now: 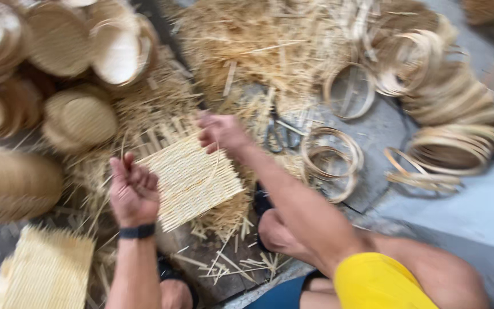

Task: The person sits on the floor of a basket workshop and assembles round woven bamboo baskets. They place a woven basket body over a round wooden mold, fit a thin bamboo rim ring around its edge, press the rim into place, and use scissors to trim excess bamboo strips from the edge before setting the finished basket aside.

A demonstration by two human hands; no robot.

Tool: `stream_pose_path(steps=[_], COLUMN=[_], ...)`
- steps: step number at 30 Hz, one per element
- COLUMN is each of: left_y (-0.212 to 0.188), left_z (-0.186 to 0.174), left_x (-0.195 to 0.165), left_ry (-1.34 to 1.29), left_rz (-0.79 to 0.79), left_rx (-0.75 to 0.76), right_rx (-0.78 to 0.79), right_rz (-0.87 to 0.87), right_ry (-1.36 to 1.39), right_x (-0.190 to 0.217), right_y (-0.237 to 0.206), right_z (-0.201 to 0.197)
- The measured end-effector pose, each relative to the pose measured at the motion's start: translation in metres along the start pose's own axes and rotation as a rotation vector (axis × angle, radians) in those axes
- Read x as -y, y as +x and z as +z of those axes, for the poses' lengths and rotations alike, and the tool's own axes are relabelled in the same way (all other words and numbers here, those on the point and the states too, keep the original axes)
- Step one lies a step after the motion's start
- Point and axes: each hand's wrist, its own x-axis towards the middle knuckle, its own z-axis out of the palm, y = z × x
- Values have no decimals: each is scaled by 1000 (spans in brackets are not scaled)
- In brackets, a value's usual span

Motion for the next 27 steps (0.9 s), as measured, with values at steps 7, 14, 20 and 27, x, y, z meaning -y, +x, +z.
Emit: stream_pose_path(steps=[7,14,20,27], left_y=[41,62,62,61], left_z=[-21,-41,-51,-91], left_x=[-29,-31,-31,11], left_ry=[48,214,67,308], left_rz=[-308,-466,-376,28], left_rx=[73,-28,-98,-365], right_rx=[326,392,303,-161], right_rz=[93,132,93,51], right_ry=[464,317,68,-354], right_x=[-9,-8,-3,-45], right_y=[4,13,10,25], right_z=[-12,-1,4,12])
